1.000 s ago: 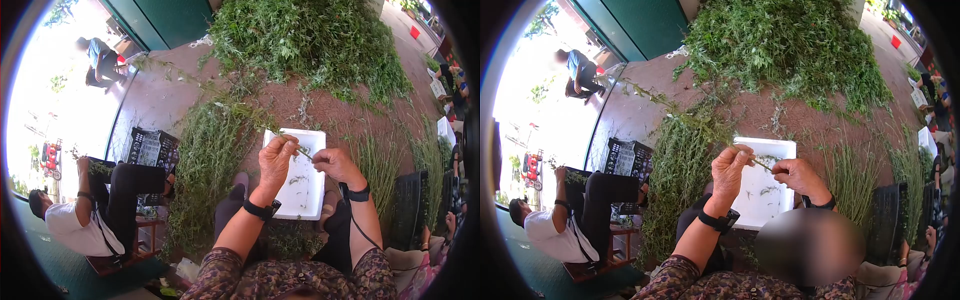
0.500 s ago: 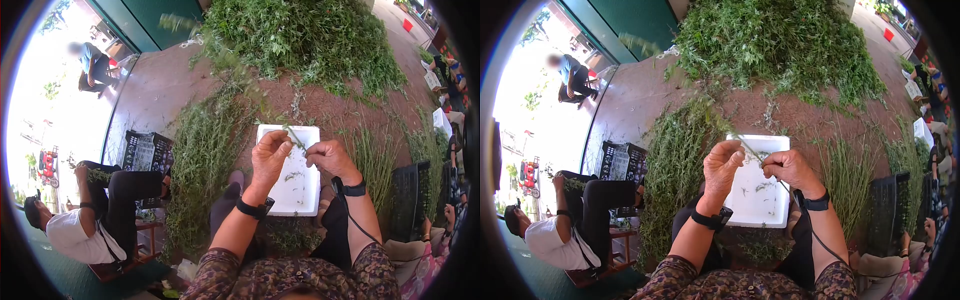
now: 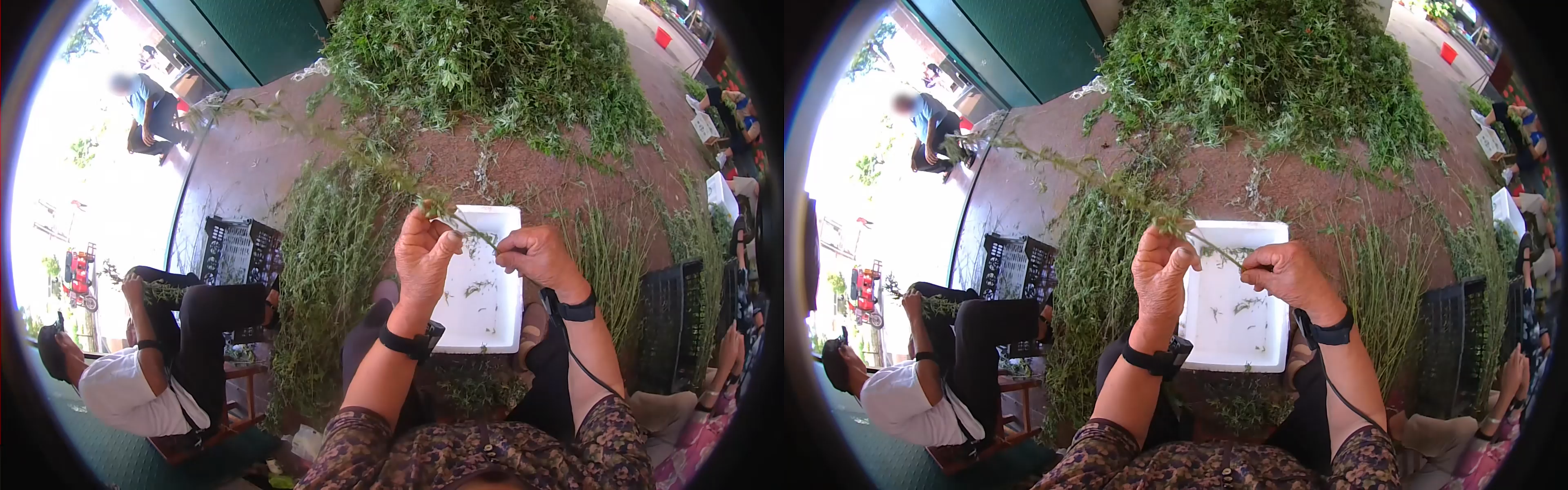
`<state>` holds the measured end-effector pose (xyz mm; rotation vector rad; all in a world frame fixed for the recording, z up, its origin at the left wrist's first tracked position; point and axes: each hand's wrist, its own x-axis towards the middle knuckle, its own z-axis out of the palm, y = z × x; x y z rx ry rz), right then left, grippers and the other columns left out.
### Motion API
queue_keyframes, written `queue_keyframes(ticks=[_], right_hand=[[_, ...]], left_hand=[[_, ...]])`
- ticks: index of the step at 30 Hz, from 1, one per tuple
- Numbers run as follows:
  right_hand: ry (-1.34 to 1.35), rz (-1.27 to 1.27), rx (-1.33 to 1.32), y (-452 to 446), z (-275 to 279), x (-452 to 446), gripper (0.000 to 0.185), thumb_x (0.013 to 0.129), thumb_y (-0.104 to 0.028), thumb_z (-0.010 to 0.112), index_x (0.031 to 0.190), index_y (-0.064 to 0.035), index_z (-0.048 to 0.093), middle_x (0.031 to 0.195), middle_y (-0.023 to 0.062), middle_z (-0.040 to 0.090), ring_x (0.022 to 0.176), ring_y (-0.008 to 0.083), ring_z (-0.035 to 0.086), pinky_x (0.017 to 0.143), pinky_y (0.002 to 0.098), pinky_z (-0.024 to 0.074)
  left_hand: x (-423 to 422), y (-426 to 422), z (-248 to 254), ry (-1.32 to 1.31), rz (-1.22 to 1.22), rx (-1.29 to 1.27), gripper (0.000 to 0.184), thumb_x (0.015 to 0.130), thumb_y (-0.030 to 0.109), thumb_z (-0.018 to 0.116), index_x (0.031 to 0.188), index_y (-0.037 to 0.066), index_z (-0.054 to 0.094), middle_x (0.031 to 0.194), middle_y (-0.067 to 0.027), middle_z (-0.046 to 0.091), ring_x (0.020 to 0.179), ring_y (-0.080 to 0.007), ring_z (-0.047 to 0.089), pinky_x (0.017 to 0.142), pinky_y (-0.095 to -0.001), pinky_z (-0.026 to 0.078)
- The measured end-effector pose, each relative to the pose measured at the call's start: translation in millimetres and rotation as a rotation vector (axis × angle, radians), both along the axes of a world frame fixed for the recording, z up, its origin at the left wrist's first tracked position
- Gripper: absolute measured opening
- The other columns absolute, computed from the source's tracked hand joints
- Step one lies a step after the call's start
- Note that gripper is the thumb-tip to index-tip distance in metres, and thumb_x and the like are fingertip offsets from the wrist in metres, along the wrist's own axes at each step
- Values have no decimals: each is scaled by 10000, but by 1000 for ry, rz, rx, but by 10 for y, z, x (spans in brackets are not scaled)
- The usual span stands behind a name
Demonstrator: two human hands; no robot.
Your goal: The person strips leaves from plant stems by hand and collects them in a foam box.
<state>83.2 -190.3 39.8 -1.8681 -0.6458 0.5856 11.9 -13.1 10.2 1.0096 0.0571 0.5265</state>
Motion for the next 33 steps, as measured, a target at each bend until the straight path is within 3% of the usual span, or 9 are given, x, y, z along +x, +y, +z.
queue_keyframes(ticks=[3, 7, 10, 13, 16, 22, 26, 27, 33], right_hand=[[13, 26, -15, -5, -56, 3, 80, 735, -10, 669, 811, 14, 671, 650, 49, 638, 572, 85, 592, 523, 224, 462], [71, 44, -17, -16, -83, -6, 74, 730, -7, 665, 800, 13, 672, 645, 48, 639, 573, 85, 592, 526, 225, 458], [84, 48, -22, -13, -94, -13, 70, 738, -27, 663, 797, 8, 674, 634, 44, 634, 564, 79, 586, 516, 220, 452], [125, 45, -78, 4, 5, -26, 67, 746, -44, 658, 790, 3, 674, 629, 39, 631, 554, 73, 578, 497, 214, 443], [122, 59, -90, 4, 22, -26, 64, 748, -53, 654, 782, -2, 675, 627, 35, 630, 552, 70, 584, 480, 209, 445], [166, 65, -105, 6, 6, -50, 60, 746, -52, 651, 770, -1, 672, 618, 30, 624, 559, 74, 601, 478, 204, 460], [242, 23, -26, 63, 4, -83, 54, 742, -47, 654, 763, 0, 669, 615, 27, 621, 549, 76, 591, 476, 206, 453], [240, 16, -5, 67, -12, -71, 50, 741, -44, 655, 762, 0, 668, 615, 27, 620, 546, 76, 588, 475, 206, 451], [157, -30, 14, 16, -74, -14, 66, 765, -61, 651, 769, 6, 650, 618, 24, 613, 542, 71, 576, 478, 214, 452]], left_hand=[[-15, 17, 61, -6, 19, -67, 514, 780, 200, 718, 1187, 18, 462, 1068, -110, 581, 685, -114, 536, 597, -256, 462], [-5, 63, 21, -53, 22, -108, 372, 850, 61, 618, 1183, 1, 463, 1017, -120, 595, 663, -103, 546, 546, -232, 465], [-6, 94, -72, -20, 44, -68, 186, 892, 33, 537, 1074, -9, 539, 975, -132, 605, 582, -114, 530, 515, -253, 460], [7, 35, -95, 16, 140, 22, 121, 913, 22, 493, 994, -30, 567, 933, -127, 607, 566, -114, 530, 500, -254, 462], [3, -39, -96, 45, 186, 155, 118, 917, 28, 491, 985, -38, 561, 908, -117, 605, 562, -112, 532, 499, -251, 462], [3, -83, -119, 79, 199, 170, 104, 917, 33, 495, 949, -27, 573, 877, -103, 598, 549, -102, 520, 489, -239, 450], [-69, -197, -124, 250, 79, 422, 100, 914, 45, 506, 934, -21, 578, 725, -47, 569, 536, -78, 498, 479, -214, 415], [-88, -264, -158, 162, 55, 382, 102, 916, 52, 507, 928, -25, 574, 696, -38, 560, 529, -73, 492, 474, -213, 413], [-72, -198, -164, 274, 1, 345, 104, 920, 43, 489, 923, -17, 575, 700, -36, 561, 516, -69, 481, 462, -205, 404]])
